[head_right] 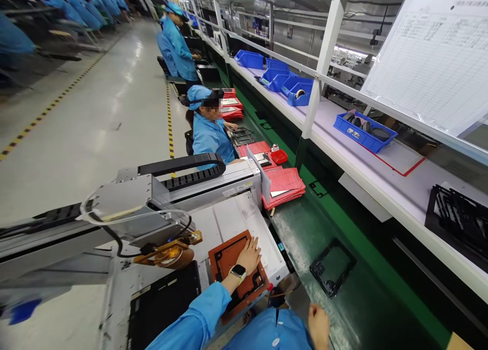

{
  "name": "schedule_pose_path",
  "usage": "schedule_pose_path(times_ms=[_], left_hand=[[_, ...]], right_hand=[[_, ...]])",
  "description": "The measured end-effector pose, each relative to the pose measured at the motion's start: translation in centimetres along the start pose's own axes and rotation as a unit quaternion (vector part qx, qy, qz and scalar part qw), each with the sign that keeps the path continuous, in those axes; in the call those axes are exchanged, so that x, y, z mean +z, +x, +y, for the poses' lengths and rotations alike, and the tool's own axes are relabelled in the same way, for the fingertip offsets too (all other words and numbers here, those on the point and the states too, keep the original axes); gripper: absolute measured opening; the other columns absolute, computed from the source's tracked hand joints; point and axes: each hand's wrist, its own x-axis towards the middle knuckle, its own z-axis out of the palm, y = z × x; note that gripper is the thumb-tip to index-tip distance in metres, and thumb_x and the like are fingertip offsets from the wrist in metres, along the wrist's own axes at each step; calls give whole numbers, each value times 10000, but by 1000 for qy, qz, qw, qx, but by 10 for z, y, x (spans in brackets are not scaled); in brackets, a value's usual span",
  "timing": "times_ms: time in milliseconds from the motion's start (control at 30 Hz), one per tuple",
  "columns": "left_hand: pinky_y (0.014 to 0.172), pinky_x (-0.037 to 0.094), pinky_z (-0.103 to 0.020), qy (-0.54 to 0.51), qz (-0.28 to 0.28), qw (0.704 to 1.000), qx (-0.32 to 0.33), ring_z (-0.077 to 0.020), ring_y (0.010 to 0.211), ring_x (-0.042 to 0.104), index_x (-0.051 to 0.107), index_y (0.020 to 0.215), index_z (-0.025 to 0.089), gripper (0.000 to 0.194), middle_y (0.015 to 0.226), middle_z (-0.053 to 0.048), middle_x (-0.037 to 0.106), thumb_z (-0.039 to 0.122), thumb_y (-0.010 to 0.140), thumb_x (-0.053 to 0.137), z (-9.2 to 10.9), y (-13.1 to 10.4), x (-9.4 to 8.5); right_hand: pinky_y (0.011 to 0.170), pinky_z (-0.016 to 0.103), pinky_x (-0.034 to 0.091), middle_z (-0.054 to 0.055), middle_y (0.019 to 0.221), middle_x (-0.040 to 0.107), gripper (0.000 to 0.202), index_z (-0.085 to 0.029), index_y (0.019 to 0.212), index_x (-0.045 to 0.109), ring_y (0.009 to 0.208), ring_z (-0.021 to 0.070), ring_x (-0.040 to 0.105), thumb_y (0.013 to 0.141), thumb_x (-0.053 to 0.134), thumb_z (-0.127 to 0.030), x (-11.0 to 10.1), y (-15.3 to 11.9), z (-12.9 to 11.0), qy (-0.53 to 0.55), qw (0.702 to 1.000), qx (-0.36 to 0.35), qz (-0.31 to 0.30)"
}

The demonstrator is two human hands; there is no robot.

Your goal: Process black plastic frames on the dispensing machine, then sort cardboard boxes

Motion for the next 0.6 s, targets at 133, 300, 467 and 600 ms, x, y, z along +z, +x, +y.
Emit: schedule_pose_path(times_ms=[133, 300, 467, 600], left_hand=[[1291, 322, -475, -13, 29, 999, 21, -356, 1358, 620, 820, 1176, 24, 618, 1220, -236, 760, 335, 1148, 287, -1, -4, -39], [1148, 386, -460, -59, 87, 988, -117, -283, 905, 728, 845, 898, 94, 700, 887, -183, 786, 431, 1154, 288, -4, -22, -82], [1200, 307, -477, -58, 112, 973, -195, -282, 865, 752, 845, 902, 92, 708, 870, -174, 792, 442, 1152, 282, -3, -48, -97], [1178, 310, -490, -34, 117, 975, -187, -271, 827, 740, 834, 899, 106, 698, 845, -148, 787, 390, 1156, 250, -8, -64, -97]], right_hand=[[924, 487, 590, 152, 980, 726, 361, -238, 887, 651, 961, 327, 739, 1013, 348, -389, 7, 16, -95, 28, 987, -160, -6], [1230, 527, 435, 125, 1436, 661, 447, -231, 1386, 671, 1367, 344, 567, 953, 574, -280, 41, 25, -197, -40, 906, -410, -96], [1265, 567, 366, 173, 1429, 672, 517, -134, 1537, 607, 1347, 355, 547, 1042, 529, -259, 92, 26, -220, -159, 812, -537, -163], [1200, 516, 419, 161, 1162, 723, 380, -113, 1347, 731, 1230, 338, 581, 1028, 613, -282, 107, 30, -224, -202, 809, -530, -153]])
